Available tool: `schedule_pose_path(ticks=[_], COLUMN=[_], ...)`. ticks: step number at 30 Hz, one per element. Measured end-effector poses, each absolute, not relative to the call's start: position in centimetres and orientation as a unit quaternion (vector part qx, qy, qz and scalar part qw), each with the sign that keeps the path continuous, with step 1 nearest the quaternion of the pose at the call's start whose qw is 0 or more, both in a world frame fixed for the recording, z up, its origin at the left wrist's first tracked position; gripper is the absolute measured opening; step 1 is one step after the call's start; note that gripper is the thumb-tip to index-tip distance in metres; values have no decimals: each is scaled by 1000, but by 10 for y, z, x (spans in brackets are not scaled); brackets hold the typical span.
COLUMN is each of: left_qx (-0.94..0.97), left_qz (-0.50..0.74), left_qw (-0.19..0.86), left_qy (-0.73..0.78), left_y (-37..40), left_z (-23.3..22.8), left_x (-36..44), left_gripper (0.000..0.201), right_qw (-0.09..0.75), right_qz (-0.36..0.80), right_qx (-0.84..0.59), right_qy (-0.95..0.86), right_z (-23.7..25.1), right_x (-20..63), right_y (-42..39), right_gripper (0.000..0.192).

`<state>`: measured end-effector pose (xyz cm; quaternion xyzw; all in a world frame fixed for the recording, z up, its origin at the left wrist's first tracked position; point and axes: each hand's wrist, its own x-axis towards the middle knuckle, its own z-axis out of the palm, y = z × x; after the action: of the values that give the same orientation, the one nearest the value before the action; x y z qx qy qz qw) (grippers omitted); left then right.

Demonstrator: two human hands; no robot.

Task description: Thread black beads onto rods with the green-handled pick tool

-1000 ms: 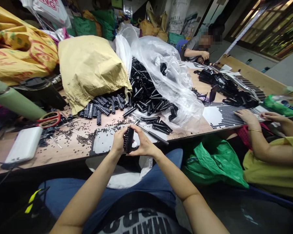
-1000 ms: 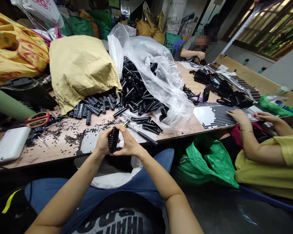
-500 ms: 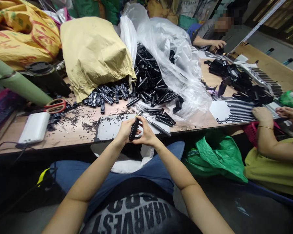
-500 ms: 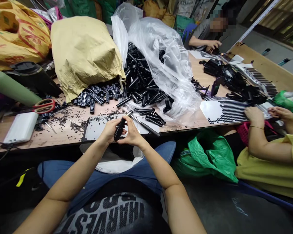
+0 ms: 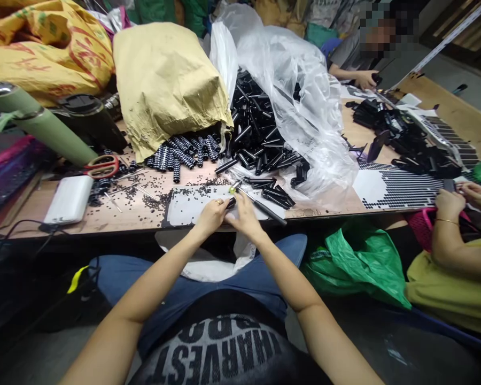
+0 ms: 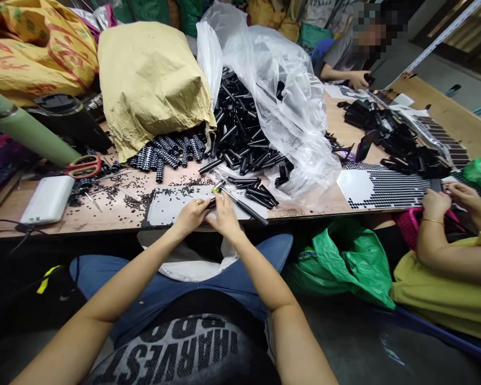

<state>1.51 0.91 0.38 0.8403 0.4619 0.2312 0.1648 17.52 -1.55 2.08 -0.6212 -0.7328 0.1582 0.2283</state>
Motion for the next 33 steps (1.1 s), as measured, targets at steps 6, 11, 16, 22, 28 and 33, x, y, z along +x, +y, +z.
schedule_pose_path(ticks=[6,11,16,22,28,33], left_qx=[883,882,876,863,873,865], left_qz=[169,145,129,141,169,178], left_qw=[29,5,-10,-13,28,25], left_qy=[437,449,465,485,456,469], left_y=[8,7,-3,-15,-6,-5], left_z=[4,1,-2,-8,-17,-19], left_x=[1,2,15,45,39,43], left_gripper=[41,44,46,66,64,66], right_qw=[67,132,68,286,276,22], right_qz=[73,138,181,199,204,181], right_qx=[-741,-726,-729,-622,-586,-637], right_qy=[-664,-660,-657,-701,-734,-749], right_z=[50,59,63,100,99,79], right_x=[228,225,212,182,160,154], right_y=[-17,-54,-77,-86,-88,-79], right_gripper=[24,35,32,36,35,31])
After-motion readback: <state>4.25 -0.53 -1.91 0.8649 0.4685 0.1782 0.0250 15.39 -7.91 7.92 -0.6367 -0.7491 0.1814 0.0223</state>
